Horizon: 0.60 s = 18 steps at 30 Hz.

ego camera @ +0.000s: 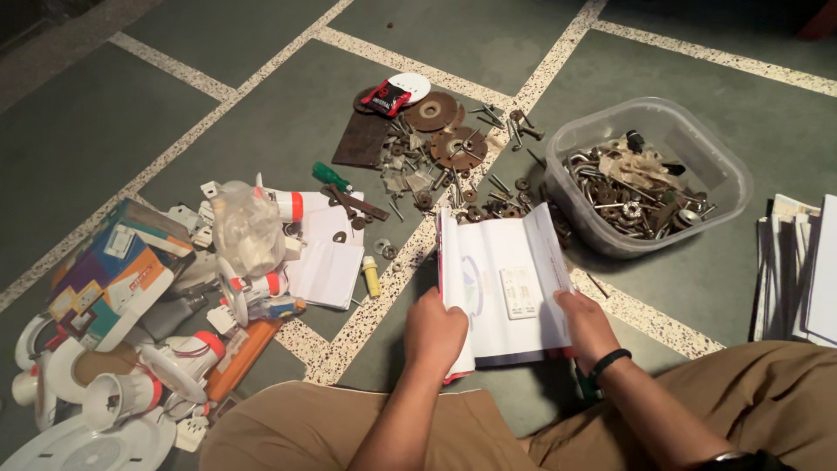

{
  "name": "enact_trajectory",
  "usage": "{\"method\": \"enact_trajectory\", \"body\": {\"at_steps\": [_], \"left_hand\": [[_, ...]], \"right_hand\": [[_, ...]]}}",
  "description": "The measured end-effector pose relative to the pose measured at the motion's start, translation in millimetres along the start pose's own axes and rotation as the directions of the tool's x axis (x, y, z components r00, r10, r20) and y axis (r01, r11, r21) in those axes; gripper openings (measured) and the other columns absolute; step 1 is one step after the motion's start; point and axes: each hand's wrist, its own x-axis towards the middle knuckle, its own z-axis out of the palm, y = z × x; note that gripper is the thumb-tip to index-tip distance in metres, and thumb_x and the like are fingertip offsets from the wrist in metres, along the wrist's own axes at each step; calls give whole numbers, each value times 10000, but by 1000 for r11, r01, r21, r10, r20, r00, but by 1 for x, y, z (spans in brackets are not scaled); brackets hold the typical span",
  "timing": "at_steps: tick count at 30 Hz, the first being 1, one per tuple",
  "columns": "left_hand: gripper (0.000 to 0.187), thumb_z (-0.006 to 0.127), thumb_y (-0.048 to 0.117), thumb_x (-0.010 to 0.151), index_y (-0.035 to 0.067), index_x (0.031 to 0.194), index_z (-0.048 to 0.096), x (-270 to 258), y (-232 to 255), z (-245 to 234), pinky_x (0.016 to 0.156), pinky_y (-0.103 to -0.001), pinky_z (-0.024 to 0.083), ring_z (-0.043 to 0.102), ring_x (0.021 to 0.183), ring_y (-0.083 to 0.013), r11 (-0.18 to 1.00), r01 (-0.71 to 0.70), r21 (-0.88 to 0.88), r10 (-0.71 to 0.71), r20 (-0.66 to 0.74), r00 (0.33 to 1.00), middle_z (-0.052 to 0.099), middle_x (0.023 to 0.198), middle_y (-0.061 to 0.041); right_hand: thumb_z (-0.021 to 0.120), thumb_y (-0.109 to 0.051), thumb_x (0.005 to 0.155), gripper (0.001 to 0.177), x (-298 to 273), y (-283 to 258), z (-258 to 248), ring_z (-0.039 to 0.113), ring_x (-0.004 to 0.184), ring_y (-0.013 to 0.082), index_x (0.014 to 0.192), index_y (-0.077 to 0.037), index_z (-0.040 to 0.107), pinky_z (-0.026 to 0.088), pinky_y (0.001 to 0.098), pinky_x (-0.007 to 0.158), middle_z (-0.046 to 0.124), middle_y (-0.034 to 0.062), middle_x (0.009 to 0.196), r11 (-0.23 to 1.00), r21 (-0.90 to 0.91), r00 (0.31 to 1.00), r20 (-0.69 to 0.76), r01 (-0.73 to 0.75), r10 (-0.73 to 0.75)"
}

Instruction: The person sits on the floor sorting through a pile of papers and hardware. They flip through documents, separate them into stacks, and then begin picking up small metal parts like screws and washers, placing them into a plastic container.

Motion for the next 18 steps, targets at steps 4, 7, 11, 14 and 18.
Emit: {"method": "enact_trajectory", "body": {"at_steps": [4, 7, 11, 14, 18], "left_hand": [[280, 553, 113, 793, -23, 1003, 679, -2, 7, -4, 904, -521, 529, 667, 991, -481, 996, 50, 81, -52, 24, 998, 703, 991, -304], [294, 534, 111, 796, -6, 1025, 677, -6, 11, -5, 904, -518, 536, 674, 991, -474, 997, 35, 71, -38, 38, 999, 712, 996, -290], [304, 520, 110, 805, 22, 1060, 660, -9, 16, -6, 907, -526, 527, 670, 992, -475, 994, 35, 103, -41, 56, 998, 714, 999, -281], [301, 531, 127, 819, 21, 1080, 638, -11, 19, -6, 906, -527, 527, 670, 995, -473, 989, 30, 145, -41, 78, 996, 710, 1006, -283], [301, 534, 124, 818, 22, 1078, 646, -11, 20, -6, 908, -521, 528, 670, 998, -471, 992, 22, 125, -33, 84, 996, 713, 1006, -286]], "right_hand": [[631, -203, 943, 421, 0, -5, 2, 704, 903, 215, 1275, 54, 654, 557, 334, 790, 751, 143, 1080, 1000, 17, 999, 49, 13, -14], [698, -139, 886, 454, -9, -13, 6, 699, 920, 209, 1308, 12, 629, 559, 350, 807, 746, 146, 1111, 993, -109, 998, 43, 41, -36], [770, -120, 822, 519, -15, -22, 10, 717, 920, 220, 1302, 15, 625, 577, 370, 815, 758, 144, 1103, 985, -169, 999, 35, 45, -40], [816, -121, 781, 531, -15, -24, 11, 737, 896, 177, 1263, 17, 641, 589, 308, 788, 776, 110, 1084, 982, -152, 992, 72, 114, -104], [821, -150, 798, 488, -17, -24, 10, 691, 715, 220, 1228, 24, 669, 544, 371, 568, 762, 146, 956, 970, -242, 1000, -13, -9, 6]]}}
